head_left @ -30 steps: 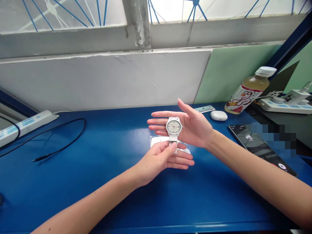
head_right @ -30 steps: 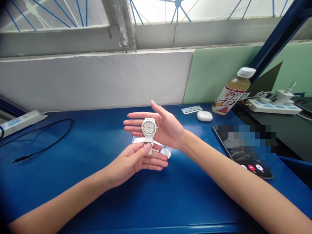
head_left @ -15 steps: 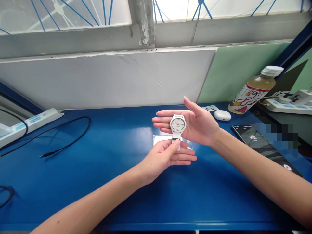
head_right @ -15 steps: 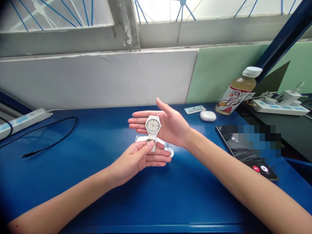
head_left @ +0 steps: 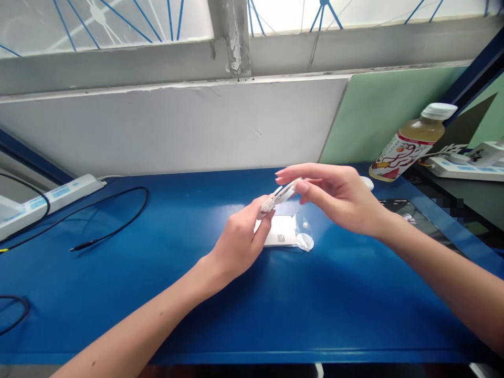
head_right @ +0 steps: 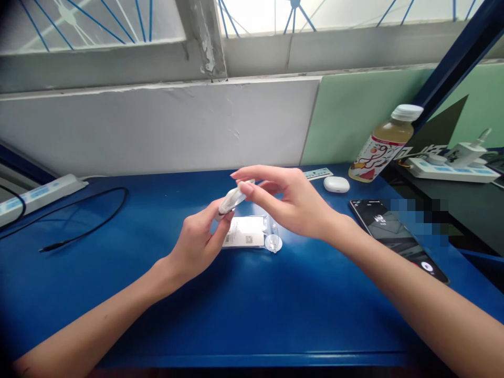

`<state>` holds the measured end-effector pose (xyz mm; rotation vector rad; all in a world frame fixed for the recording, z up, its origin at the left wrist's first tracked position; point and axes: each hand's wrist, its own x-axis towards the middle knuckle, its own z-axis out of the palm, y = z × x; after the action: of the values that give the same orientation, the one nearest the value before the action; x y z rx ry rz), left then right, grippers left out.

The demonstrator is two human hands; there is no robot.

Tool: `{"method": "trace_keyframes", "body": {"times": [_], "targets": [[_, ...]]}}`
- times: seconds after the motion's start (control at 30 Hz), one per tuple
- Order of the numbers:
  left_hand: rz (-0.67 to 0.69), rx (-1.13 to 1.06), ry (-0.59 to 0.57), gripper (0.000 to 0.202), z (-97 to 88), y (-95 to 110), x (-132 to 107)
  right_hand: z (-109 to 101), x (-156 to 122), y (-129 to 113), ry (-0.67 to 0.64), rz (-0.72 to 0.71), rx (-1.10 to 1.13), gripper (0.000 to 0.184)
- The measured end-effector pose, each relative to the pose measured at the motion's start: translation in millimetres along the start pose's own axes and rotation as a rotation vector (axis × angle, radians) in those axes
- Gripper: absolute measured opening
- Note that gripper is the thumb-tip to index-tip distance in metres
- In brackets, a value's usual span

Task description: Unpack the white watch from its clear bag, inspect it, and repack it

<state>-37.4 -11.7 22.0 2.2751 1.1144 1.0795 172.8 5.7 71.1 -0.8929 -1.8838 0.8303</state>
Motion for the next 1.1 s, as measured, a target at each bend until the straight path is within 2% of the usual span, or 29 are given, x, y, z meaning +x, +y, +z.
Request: {"method": "trace_keyframes", "body": {"times": [0.07,0.13,0.27,0.43,0.6,0.73,0.9,1.1], "targets": [[0.049,0.081,0.002,0.032,3.5,-5,-1,-2,-15,4,0.018,-0.031,-0.105,0.03],[0.122,0.161,-0.013,0.034,8.6,-7,-2,-3,-30,11,-0.019,-0.082,-0.189,0.031],[0.243,0.272,-0.075,0.033,15.8,-6,-4,-2,-53,25,-0.007,-0.15,-0.283,0.048],[0.272,0.307,-0.126,0.035,17.4,-7,-2,-6,-61,37,-0.041,-0.214,-0.312,0.034],[0.183,0.29,-0.28,0.064,16.3,-18,-1,-18,-61,47,-0.015,-0.17,-0.352,0.03],[0.125,0.203,-0.38,0.054,15.0,-25,-2,-29,-60,54,-0.025,-0.155,-0.404,0.027],[0.104,0.168,-0.382,0.053,14.1,-26,-3,-40,-58,55,-0.143,-0.165,-0.455,0.025],[0.092,0.184,-0.392,0.047,13.8,-24,-1,-49,-56,52,-0.274,-0.041,-0.452,0.021]]}}
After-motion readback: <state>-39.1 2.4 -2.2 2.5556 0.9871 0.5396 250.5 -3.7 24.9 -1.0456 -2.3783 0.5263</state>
